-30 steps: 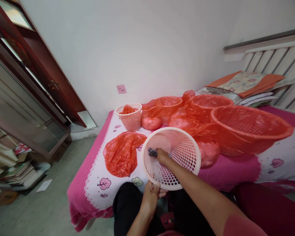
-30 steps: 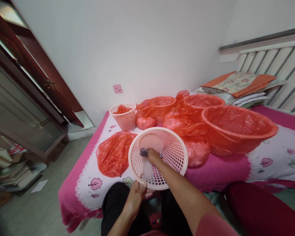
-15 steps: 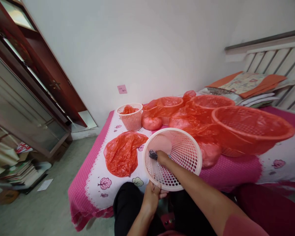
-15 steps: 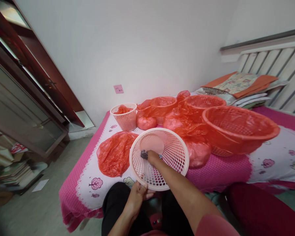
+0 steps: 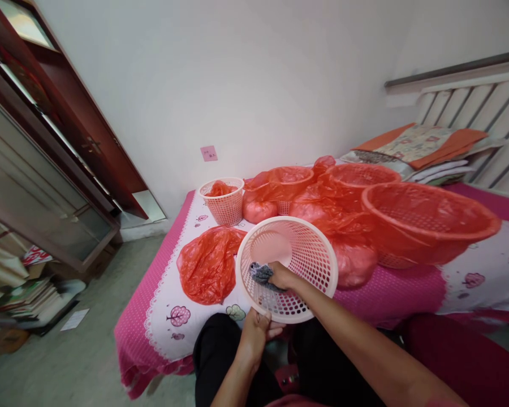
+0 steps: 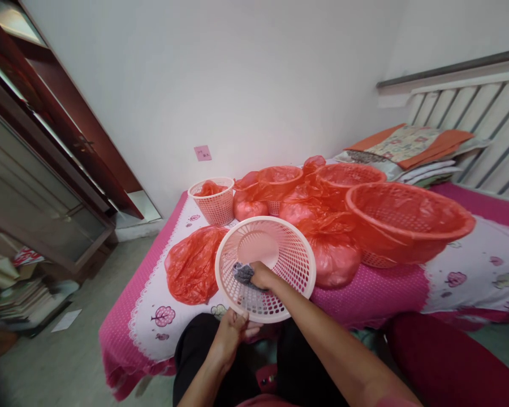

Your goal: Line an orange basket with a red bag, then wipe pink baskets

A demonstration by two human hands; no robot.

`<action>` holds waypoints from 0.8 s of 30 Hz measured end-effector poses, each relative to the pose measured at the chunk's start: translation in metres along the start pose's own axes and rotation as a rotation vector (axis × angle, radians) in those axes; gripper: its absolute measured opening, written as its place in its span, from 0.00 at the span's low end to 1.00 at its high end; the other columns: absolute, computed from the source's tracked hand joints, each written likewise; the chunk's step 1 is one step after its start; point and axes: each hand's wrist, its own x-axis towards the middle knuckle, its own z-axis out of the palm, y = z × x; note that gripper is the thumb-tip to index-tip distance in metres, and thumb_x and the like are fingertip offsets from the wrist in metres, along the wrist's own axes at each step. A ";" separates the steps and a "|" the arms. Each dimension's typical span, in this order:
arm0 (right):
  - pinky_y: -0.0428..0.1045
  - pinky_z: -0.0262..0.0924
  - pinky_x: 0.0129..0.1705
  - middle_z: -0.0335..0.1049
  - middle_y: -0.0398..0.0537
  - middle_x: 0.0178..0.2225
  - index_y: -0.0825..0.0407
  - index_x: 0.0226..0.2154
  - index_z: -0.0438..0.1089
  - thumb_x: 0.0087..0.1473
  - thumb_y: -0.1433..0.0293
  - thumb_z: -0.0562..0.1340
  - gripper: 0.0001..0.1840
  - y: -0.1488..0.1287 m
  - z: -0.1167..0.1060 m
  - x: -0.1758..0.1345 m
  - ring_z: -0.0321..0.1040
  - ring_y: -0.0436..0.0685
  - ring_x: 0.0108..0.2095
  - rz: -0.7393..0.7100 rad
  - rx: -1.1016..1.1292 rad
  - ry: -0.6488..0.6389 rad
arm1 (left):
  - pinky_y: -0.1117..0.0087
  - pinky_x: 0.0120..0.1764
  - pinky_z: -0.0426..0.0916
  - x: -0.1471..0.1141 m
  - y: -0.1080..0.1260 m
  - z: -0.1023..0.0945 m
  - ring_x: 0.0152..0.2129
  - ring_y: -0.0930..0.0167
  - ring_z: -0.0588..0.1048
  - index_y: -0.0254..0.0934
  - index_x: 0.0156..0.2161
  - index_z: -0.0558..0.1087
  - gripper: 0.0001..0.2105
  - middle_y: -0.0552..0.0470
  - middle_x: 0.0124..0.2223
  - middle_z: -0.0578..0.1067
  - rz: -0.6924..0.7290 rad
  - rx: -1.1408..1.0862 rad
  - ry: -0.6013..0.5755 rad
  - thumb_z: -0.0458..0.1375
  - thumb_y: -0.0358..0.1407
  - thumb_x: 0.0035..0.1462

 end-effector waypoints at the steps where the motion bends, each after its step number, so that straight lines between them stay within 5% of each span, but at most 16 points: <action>1: 0.49 0.64 0.35 0.75 0.42 0.24 0.56 0.26 0.78 0.35 0.83 0.59 0.16 -0.001 0.000 -0.003 0.68 0.54 0.28 -0.005 0.012 -0.007 | 0.58 0.42 0.78 0.000 0.001 0.000 0.42 0.55 0.83 0.36 0.50 0.71 0.31 0.39 0.48 0.82 0.000 0.000 0.011 0.72 0.54 0.49; 15: 0.48 0.63 0.41 0.77 0.41 0.30 0.54 0.33 0.79 0.41 0.80 0.57 0.18 -0.032 0.000 -0.055 0.70 0.55 0.34 -0.185 0.161 -0.102 | 0.57 0.44 0.78 0.000 0.011 -0.001 0.42 0.55 0.84 0.36 0.49 0.71 0.31 0.39 0.48 0.82 -0.026 -0.012 0.027 0.73 0.53 0.47; 24: 0.45 0.59 0.40 0.76 0.43 0.34 0.51 0.32 0.76 0.36 0.81 0.55 0.21 -0.041 -0.002 -0.088 0.70 0.55 0.37 -0.302 0.114 -0.080 | 0.55 0.49 0.75 -0.005 0.028 -0.001 0.43 0.55 0.82 0.38 0.45 0.75 0.27 0.41 0.45 0.82 -0.052 -0.112 -0.066 0.75 0.48 0.43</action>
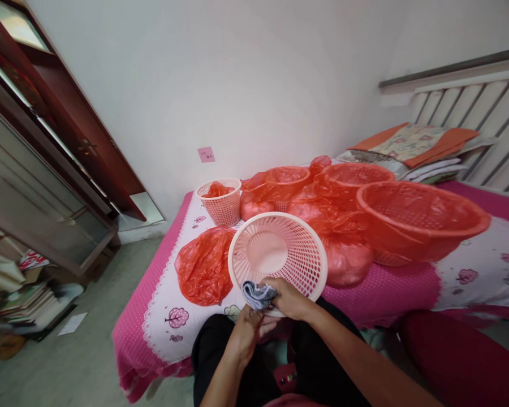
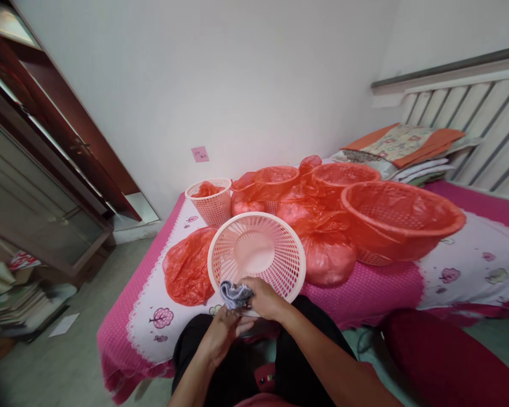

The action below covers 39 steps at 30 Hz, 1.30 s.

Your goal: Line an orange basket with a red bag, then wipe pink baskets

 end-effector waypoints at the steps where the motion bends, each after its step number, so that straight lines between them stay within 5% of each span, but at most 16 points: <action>1: 0.46 0.59 0.41 0.76 0.43 0.35 0.51 0.33 0.76 0.36 0.81 0.55 0.21 -0.004 -0.001 -0.004 0.70 0.56 0.38 -0.014 -0.010 0.001 | 0.56 0.48 0.75 -0.001 0.002 0.002 0.42 0.56 0.82 0.38 0.44 0.76 0.25 0.42 0.44 0.82 -0.003 0.002 0.002 0.75 0.47 0.43; 10: 0.48 0.58 0.42 0.75 0.45 0.37 0.49 0.33 0.75 0.40 0.83 0.56 0.20 -0.014 -0.006 -0.030 0.70 0.56 0.39 -0.158 -0.119 -0.030 | 0.70 0.31 0.66 -0.002 0.005 0.010 0.25 0.69 0.72 0.35 0.28 0.74 0.16 0.53 0.24 0.73 0.093 0.066 0.025 0.70 0.45 0.48; 20: 0.50 0.53 0.41 0.73 0.46 0.33 0.50 0.30 0.72 0.46 0.82 0.57 0.13 -0.027 -0.014 -0.049 0.67 0.57 0.37 -0.123 -0.328 -0.069 | 0.63 0.41 0.73 -0.003 0.007 0.007 0.38 0.59 0.80 0.34 0.43 0.77 0.19 0.45 0.38 0.83 0.097 0.027 0.042 0.71 0.43 0.49; 27: 0.53 0.52 0.43 0.73 0.47 0.35 0.49 0.30 0.69 0.40 0.83 0.55 0.17 -0.039 -0.017 -0.061 0.66 0.59 0.41 -0.061 -0.478 -0.062 | 0.59 0.41 0.76 0.002 0.004 0.000 0.35 0.58 0.83 0.36 0.51 0.74 0.26 0.43 0.40 0.84 0.084 0.035 0.013 0.70 0.48 0.51; 39: 0.54 0.52 0.49 0.76 0.49 0.39 0.51 0.33 0.74 0.52 0.87 0.55 0.18 -0.006 -0.030 -0.077 0.68 0.59 0.43 0.029 -0.855 -0.104 | 0.58 0.41 0.77 0.007 0.006 -0.006 0.33 0.59 0.84 0.34 0.57 0.66 0.37 0.38 0.46 0.83 0.097 0.187 0.101 0.68 0.55 0.49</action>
